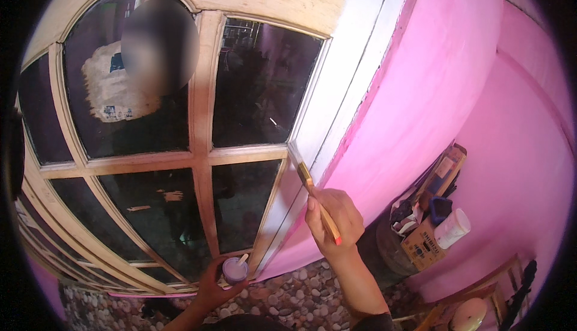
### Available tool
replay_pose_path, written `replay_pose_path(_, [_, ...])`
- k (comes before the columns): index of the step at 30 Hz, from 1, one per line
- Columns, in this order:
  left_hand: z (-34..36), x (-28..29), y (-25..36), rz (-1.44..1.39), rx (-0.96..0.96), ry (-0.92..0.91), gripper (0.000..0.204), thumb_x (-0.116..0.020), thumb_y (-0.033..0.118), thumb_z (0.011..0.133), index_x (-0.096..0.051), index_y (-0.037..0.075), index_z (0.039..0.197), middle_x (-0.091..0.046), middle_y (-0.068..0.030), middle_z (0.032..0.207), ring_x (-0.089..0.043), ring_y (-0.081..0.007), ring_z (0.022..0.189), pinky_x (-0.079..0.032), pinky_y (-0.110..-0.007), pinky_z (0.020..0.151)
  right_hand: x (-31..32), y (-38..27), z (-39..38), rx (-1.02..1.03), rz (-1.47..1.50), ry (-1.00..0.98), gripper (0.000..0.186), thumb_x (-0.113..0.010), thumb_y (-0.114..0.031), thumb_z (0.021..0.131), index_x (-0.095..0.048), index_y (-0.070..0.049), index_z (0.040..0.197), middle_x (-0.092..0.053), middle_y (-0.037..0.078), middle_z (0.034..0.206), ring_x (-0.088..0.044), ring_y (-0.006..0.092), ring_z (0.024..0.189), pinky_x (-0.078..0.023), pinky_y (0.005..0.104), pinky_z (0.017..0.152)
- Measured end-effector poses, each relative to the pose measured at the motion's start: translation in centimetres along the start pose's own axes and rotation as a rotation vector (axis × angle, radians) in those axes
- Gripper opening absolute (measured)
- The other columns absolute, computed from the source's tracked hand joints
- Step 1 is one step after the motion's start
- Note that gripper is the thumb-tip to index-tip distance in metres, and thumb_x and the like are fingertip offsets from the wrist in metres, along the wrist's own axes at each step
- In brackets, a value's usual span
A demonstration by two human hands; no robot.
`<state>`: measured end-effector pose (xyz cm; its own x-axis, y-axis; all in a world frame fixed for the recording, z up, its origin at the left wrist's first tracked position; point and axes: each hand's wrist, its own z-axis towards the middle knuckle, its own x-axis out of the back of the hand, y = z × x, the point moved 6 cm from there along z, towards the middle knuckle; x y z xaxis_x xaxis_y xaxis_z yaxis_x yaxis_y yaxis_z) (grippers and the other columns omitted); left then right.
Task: The person is painting the white frame of a wooden door using a paintbrush, dipping it into a small container of white paint held in their other hand.
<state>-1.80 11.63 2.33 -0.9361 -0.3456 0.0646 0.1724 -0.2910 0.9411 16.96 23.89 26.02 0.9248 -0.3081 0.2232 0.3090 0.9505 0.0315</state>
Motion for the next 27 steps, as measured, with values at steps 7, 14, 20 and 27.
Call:
replay_pose_path(7, [0.1, 0.3, -0.7, 0.001, -0.007, -0.008, 0.074, -0.092, 0.019, 0.075, -0.051, -0.001, 0.133, -0.065, -0.0154, 0.120, -0.068, -0.0224, 0.110, -0.054, -0.034, 0.095, 1.4, 0.3, 0.8, -0.167, 0.107, 0.114, 0.009, -0.068, 0.000, 0.093, -0.065, 0.007, 0.098, -0.072, 0.018, 0.084, -0.071, 0.0232, 0.071, -0.057, 0.0319, 0.065])
replay_pose_path(14, [0.1, 0.6, -1.6, -0.043, 0.024, -0.018, 0.076, -0.091, 0.021, 0.075, -0.050, -0.001, 0.134, -0.065, -0.0152, 0.120, -0.067, -0.0219, 0.110, -0.053, -0.035, 0.096, 0.7, 0.9, 1.6, -0.227, 0.091, -0.035, 0.014, -0.063, -0.008, 0.100, -0.065, 0.006, 0.102, -0.070, 0.018, 0.087, -0.072, 0.0219, 0.075, -0.057, 0.0301, 0.068])
replay_pose_path(20, [0.3, 0.6, -1.5, -0.051, 0.048, -0.043, 0.077, -0.092, 0.022, 0.075, -0.049, 0.000, 0.135, -0.065, -0.0148, 0.121, -0.067, -0.0218, 0.111, -0.053, -0.035, 0.096, 1.3, 0.5, 3.8, -0.104, -0.025, 0.008, 0.014, -0.064, -0.008, 0.100, -0.065, 0.006, 0.103, -0.071, 0.018, 0.086, -0.072, 0.0217, 0.074, -0.057, 0.0303, 0.068])
replay_pose_path(27, [0.3, 0.6, -1.4, -0.066, 0.033, -0.051, 0.079, -0.092, 0.022, 0.075, -0.048, 0.000, 0.137, -0.064, -0.0149, 0.122, -0.066, -0.0228, 0.112, -0.053, -0.035, 0.098, 0.7, -0.7, 3.2, 0.058, -0.106, -0.009, 0.011, -0.072, 0.005, 0.087, -0.066, 0.004, 0.097, -0.072, 0.017, 0.086, -0.072, 0.0251, 0.071, -0.058, 0.0325, 0.065])
